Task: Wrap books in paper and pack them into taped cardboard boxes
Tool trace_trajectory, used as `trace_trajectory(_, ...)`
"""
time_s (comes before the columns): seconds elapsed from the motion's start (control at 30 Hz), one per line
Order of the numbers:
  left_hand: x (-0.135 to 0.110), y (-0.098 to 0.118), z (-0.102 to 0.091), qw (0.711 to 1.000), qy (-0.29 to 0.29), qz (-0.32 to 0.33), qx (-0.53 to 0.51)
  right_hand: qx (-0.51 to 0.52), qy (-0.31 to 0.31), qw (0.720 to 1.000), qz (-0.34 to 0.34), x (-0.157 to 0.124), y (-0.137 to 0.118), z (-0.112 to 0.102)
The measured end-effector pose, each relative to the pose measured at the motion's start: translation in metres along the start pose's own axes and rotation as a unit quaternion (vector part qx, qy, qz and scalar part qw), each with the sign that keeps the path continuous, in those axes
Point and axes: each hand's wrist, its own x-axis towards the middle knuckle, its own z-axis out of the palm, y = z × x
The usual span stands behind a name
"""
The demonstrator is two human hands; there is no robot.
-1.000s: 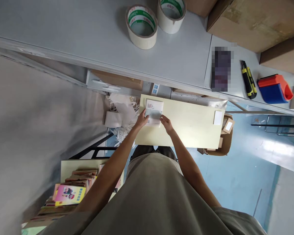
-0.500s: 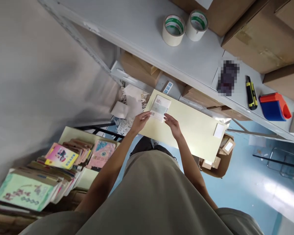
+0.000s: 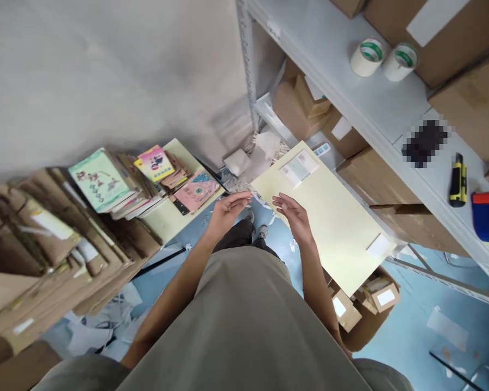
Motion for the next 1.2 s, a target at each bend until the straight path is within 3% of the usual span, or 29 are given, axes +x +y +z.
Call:
trace_trajectory(0.27,-0.069,0.016,-0.057,0.991,0.107,0.068,-0.042,-0.024,-0.108,0.994,-0.002,-0.019,-0.005,0.072)
trace_trajectory(0.47,-0.121,0.013,-0.126,0.978,0.177,0.081,-0.075,-0.073,-0.169,0.983,-0.001,-0.019,0.005,0.146)
trace_trajectory(0.6,-0.166,0.006,-0.194,0.965,0.237,0.095,-0.062,-0.087,-0.207,0.975,0.0,-0.022,0.02,0.216)
trace_trajectory(0.73,-0.216,-0.011,-0.276,0.94,0.314,0.129,-0.015,-0.098,-0.253,0.963,0.006,-0.034,0.043,0.297)
trace_trajectory(0.83,-0.254,-0.032,-0.342,0.899,0.401,0.149,0.091,-0.105,-0.296,0.949,0.013,-0.044,0.067,0.356)
trace_trajectory(0.93,-0.282,-0.052,-0.402,0.837,0.463,0.152,0.25,-0.117,-0.316,0.941,0.032,-0.044,0.099,0.414)
trace_trajectory(1.03,-0.29,-0.066,-0.446,0.806,0.441,0.131,0.372,-0.135,-0.285,0.945,0.09,-0.033,0.136,0.472)
trace_trajectory(1.2,-0.267,-0.08,-0.481,0.836,0.29,0.072,0.461,-0.137,-0.197,0.946,0.218,-0.011,0.189,0.553)
